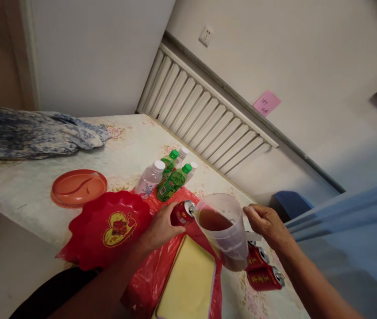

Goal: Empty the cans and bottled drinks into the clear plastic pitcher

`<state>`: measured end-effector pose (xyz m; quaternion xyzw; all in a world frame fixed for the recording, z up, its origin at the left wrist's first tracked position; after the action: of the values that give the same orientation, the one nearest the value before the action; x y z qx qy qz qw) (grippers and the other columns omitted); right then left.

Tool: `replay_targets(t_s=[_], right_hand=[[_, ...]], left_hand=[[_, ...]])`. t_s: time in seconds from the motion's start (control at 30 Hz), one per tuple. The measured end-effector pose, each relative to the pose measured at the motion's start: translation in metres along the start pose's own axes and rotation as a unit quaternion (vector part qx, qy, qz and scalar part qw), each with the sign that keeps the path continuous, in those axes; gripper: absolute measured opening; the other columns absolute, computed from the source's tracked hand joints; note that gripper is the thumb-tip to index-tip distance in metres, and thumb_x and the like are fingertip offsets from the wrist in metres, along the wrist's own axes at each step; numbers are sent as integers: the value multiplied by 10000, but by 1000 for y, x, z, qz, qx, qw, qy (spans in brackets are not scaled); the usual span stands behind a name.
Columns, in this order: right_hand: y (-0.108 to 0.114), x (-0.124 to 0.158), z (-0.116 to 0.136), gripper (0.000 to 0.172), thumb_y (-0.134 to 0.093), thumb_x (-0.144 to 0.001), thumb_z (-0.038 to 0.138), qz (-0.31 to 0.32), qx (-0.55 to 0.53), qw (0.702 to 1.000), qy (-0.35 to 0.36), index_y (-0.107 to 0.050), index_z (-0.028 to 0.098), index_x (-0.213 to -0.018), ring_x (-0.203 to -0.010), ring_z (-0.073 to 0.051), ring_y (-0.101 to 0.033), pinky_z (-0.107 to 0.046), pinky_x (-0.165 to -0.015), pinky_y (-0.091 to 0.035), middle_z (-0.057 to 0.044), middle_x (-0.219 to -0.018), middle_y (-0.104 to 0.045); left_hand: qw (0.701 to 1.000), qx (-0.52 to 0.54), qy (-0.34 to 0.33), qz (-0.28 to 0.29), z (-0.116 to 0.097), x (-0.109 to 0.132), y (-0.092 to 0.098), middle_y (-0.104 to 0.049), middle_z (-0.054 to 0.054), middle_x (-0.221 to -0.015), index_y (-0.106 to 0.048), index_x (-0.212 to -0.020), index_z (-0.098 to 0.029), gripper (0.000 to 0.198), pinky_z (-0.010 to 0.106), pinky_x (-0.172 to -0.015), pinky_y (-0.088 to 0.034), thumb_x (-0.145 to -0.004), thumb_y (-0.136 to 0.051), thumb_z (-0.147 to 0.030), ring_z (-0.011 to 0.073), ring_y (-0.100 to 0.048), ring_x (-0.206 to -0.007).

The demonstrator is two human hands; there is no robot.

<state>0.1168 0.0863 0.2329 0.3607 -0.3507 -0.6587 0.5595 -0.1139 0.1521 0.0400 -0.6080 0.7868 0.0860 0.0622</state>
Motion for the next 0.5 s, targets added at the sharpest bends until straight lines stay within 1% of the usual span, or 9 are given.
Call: replay_targets(t_s=[0.23,0.5], right_hand=[[0,1,-1,455,-512,-845,548,4,-8,1000,-8,-356,227,-562,-504,-96,-260,-243,-460,-215,62,-516,-292],[1,0,-1,464,-510,-852,554,7,4,1000,-1,-361,224,-560,-505,-97,-270,-242,-465,-222,61,-516,-306]], left_hand=[[1000,0,1,-1,2,0,-1,-640,94,-1202,-564,-1230,-189,671,394,-956,-464,-584,-736,-151,274,-600,-1094],[1000,1,-1,-4,-1,1,0,-644,85,-1197,-579,-1210,-205,651,393,-945,-463,-578,-731,-152,273,-601,-1088]])
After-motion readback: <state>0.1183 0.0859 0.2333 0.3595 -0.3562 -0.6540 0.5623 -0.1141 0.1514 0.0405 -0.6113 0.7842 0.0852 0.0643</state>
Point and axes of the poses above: each hand's wrist, its own x-axis away from the middle knuckle, its own y-axis out of the back of the hand, z = x × y, the point moved 4 cm from there along -x, towards the middle knuckle
